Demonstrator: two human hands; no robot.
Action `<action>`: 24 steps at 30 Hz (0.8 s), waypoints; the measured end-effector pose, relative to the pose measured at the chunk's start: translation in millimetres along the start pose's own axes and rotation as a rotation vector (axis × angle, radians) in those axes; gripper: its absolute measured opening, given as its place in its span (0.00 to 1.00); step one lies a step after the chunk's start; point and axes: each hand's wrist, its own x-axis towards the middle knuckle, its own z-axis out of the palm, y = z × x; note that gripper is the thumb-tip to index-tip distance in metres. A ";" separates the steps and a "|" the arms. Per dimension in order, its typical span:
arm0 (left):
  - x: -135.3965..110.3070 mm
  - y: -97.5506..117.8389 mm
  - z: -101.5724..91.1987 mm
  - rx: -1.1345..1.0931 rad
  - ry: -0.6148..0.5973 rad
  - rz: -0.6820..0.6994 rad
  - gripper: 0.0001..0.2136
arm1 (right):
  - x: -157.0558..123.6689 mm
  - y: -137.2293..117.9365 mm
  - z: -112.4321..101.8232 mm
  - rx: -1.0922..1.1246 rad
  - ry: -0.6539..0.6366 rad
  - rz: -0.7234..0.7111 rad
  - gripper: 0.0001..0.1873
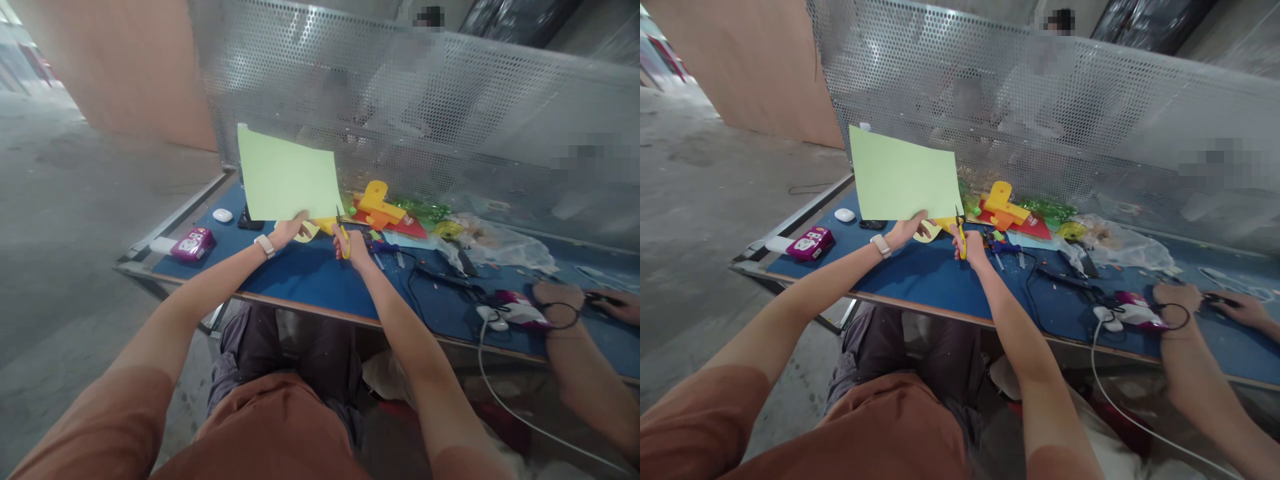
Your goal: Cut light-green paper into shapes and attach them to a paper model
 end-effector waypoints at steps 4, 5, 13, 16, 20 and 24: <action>-4.0 5.0 -1.7 0.013 -0.014 -0.043 0.40 | 1.4 2.8 -0.3 0.007 -0.002 -0.008 0.40; -4.7 5.9 -2.4 0.016 -0.019 -0.046 0.40 | 2.2 3.8 -0.4 0.009 -0.005 -0.013 0.40; -5.6 4.6 -4.4 0.027 -0.037 -0.045 0.43 | 2.5 3.8 1.1 0.011 -0.007 -0.042 0.43; -9.9 9.8 -3.9 0.031 -0.037 -0.039 0.43 | -0.6 1.7 1.7 0.011 -0.001 -0.043 0.43; -14.6 17.3 -3.7 0.042 -0.035 -0.047 0.42 | -2.5 0.2 1.6 0.026 -0.011 -0.048 0.43; -13.3 16.4 -4.8 0.037 -0.046 -0.051 0.42 | -4.6 -2.2 1.3 0.020 -0.009 -0.047 0.42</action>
